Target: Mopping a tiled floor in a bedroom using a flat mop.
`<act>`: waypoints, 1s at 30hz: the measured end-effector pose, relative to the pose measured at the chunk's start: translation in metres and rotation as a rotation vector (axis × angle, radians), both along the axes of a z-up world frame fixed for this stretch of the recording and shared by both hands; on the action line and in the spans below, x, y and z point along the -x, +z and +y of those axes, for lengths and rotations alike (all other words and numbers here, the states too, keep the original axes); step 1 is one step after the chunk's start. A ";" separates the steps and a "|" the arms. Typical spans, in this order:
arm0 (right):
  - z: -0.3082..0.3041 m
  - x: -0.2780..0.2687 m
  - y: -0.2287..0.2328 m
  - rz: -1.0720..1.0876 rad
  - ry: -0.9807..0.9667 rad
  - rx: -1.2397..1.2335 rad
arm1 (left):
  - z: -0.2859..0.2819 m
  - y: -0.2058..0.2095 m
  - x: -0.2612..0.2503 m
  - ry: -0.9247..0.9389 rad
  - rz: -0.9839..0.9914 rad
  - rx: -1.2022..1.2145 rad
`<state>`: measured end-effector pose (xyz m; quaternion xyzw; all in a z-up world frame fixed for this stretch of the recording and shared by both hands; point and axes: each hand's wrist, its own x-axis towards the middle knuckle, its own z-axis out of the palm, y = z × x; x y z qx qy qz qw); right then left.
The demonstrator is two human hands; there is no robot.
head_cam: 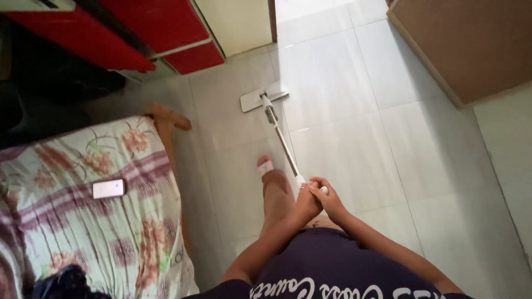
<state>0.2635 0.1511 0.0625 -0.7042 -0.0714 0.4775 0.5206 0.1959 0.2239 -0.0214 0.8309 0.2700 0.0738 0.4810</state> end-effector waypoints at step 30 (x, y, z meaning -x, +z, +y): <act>-0.298 0.216 0.008 -0.128 0.198 -0.061 | -0.305 0.018 0.230 0.167 -0.286 -0.001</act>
